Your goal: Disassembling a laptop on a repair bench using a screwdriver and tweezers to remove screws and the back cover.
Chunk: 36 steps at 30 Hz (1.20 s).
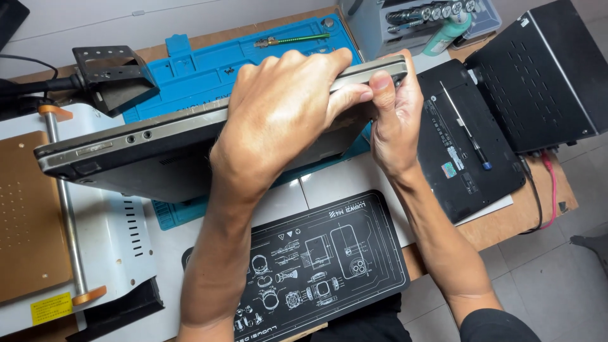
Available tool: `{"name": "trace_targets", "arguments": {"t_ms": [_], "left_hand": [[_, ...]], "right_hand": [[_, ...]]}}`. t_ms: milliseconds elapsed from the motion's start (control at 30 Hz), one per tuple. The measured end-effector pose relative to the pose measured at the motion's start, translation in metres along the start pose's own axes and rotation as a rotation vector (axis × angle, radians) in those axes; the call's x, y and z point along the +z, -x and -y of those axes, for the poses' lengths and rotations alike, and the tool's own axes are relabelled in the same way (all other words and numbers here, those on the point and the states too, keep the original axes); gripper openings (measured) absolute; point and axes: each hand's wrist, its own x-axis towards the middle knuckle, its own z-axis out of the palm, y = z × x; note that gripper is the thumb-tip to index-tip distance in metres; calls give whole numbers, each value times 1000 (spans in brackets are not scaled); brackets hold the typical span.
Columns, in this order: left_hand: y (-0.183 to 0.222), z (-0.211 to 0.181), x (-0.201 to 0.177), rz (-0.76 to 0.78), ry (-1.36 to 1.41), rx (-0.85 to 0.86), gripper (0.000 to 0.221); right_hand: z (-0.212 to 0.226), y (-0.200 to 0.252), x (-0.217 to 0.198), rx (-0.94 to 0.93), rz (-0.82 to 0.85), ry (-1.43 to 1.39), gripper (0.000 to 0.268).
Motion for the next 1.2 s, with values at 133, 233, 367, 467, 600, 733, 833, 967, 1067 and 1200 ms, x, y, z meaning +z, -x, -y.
{"name": "trace_targets", "arguments": {"t_ms": [133, 233, 367, 467, 600, 733, 833, 967, 1067, 1200], "left_hand": [[1, 4, 3, -45, -3, 14, 52], [3, 8, 14, -215, -87, 75, 51], [39, 25, 2, -329, -88, 43, 50], [93, 51, -31, -232, -15, -122, 46], [145, 84, -52, -340, 20, -259, 35], [156, 106, -47, -478, 270, -196, 25], [153, 112, -41, -572, 295, -179, 22], [143, 116, -37, -603, 288, -226, 22], [140, 119, -35, -616, 260, -260, 24], [140, 119, -35, -625, 332, -240, 24]], "right_hand": [[-3, 0, -3, -10, 49, -57, 36], [-1, 1, -2, 30, 56, -154, 41], [15, 1, 3, -52, 41, -7, 34], [33, -3, 10, -317, 60, 366, 28], [37, -11, 35, -637, 67, 888, 20], [43, -22, 83, -722, 198, 1096, 13], [46, -39, 115, -501, 433, 1166, 47], [42, -65, 163, -533, 479, 987, 42], [32, -78, 182, -681, 290, 918, 40], [42, -72, 181, -631, 334, 802, 36]]}}
